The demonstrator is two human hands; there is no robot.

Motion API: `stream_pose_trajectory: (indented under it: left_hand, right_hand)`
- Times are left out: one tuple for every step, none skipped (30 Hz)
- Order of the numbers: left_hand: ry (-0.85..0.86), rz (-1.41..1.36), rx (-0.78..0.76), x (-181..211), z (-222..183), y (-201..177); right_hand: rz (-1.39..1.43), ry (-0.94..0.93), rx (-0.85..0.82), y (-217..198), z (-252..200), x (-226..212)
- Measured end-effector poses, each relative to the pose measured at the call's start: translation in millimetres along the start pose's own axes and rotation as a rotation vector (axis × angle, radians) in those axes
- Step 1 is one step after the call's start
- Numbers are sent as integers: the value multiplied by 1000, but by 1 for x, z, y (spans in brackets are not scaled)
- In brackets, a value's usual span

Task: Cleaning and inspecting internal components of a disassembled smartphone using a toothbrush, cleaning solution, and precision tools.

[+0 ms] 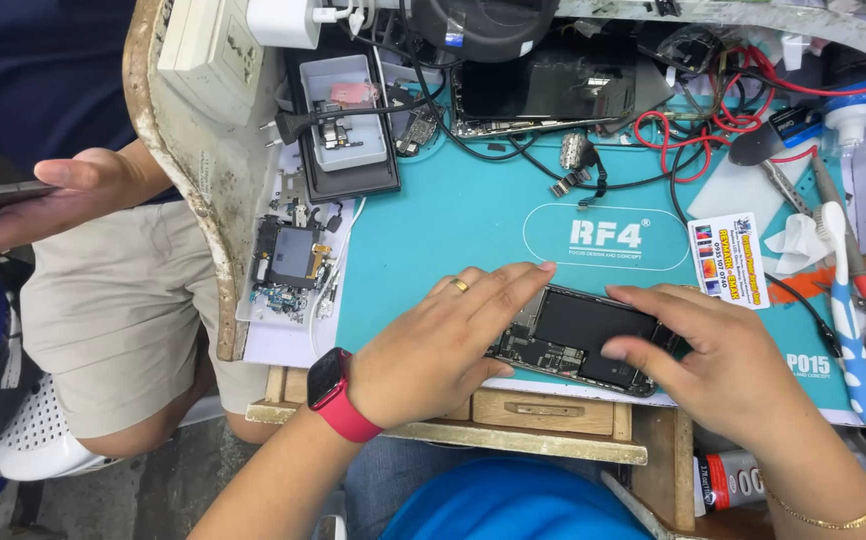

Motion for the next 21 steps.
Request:
stream_pose_trajectory:
  left_hand:
    - [-4, 1, 2, 0, 0, -1]
    - [2, 19, 9, 1, 1, -2]
    - [9, 34, 15, 3, 1, -3]
    - [7, 33, 14, 4, 2, -5]
    - [23, 73, 38, 8, 4, -10]
    - [40, 114, 62, 12, 6, -15]
    - [42, 114, 63, 13, 4, -16]
    - [23, 27, 218, 12, -1, -30]
    - [12, -60, 373, 10, -6, -45]
    - [20, -59, 375, 21, -3, -39]
    - [-84, -275, 490, 17, -6, -39]
    - [-191, -494, 596, 11, -10, -35]
    - [-189, -493, 594, 18, -5, -26]
    - [-212, -700, 564, 20, 2, -8]
    - [-239, -907, 531, 25, 8, 12]
    - [-242, -907, 531, 27, 12, 15]
    - [-294, -877, 574, 25, 11, 17]
    - [-346, -846, 616, 23, 10, 18]
    - [-345, -844, 619, 23, 8, 18]
    - [-328, -892, 616, 24, 7, 20]
    - [-310, -944, 606, 26, 8, 22]
  right_hand:
    - [1, -3, -2, 1, -1, 0]
    - [1, 26, 27, -2, -2, 3]
    - [1, 59, 56, -4, -4, 6]
    - [2, 58, 54, -4, -5, 3]
    - [87, 160, 67, -6, -6, 12]
    - [171, 262, 79, -8, -8, 20]
    - [170, 260, 81, -6, -9, 22]
    - [295, 328, 151, -11, -12, 33]
    - [419, 395, 225, -16, -16, 44]
    - [417, 393, 233, -11, -18, 50]
    - [680, 410, 273, -5, -22, 61]
    - [943, 420, 312, 3, -26, 72]
    - [945, 419, 314, 6, -27, 69]
    - [1070, 403, 233, 17, -25, 62]
    - [1192, 388, 144, 29, -24, 55]
    - [1193, 389, 142, 32, -25, 50]
    - [1212, 336, 75, 37, -24, 39]
    - [1230, 283, 7, 41, -25, 27]
    - [1229, 279, 6, 37, -26, 28]
    - [1124, 258, -5, 32, -27, 27]
    - [1019, 241, -11, 26, -29, 27]
Point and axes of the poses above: each hand's wrist, its own z-axis towards the middle knuckle, its own y-axis out of the palm, x = y × z, the point moved 10 cm from there along z, towards the middle knuckle, and after that the axes turned 7 degrees about y, right-handed, at the moved point
